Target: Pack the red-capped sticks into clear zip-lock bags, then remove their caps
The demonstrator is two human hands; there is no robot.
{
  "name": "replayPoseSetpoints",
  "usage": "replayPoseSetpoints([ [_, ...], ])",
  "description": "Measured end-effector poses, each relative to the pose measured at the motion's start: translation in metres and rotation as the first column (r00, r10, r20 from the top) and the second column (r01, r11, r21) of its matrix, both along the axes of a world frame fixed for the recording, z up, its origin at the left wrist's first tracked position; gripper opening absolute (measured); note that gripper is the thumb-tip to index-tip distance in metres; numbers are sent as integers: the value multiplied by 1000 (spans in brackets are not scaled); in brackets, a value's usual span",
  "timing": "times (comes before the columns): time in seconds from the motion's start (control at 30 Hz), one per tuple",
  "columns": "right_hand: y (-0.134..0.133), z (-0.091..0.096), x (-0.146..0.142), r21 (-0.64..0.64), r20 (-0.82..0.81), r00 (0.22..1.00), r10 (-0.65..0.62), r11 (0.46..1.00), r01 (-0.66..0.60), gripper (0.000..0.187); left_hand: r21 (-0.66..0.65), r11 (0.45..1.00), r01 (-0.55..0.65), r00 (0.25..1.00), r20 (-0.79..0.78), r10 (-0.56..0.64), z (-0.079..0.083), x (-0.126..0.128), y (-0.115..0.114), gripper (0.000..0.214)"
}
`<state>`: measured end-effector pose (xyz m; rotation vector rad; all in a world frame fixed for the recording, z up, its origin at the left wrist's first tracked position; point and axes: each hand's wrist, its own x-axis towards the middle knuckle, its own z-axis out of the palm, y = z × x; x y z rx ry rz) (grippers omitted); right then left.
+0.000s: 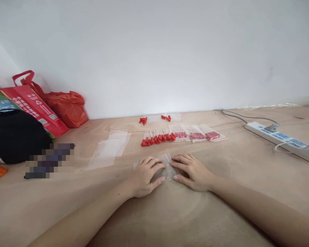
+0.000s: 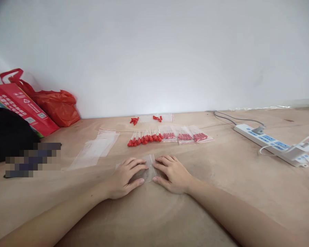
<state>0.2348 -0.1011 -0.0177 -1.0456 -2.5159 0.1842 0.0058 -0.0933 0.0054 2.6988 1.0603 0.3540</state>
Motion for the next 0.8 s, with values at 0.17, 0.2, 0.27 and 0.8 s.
replayPoseSetpoints([
  [0.17,1,2,-1,4,-18,1000,22,1000,-22,49,-69,962,-265,955,122,272,2,7,19,30],
  [0.2,1,3,-1,8,-22,999,27,1000,-26,48,-120,940,-318,937,114,331,4,9,24,34],
  [0.27,0,4,-2,18,-32,999,28,999,-27,44,-243,892,-381,913,53,404,7,13,32,39],
  [0.8,81,0,44,344,72,887,-457,846,408,26,-111,523,-845,495,208,844,26,-144,87,39],
])
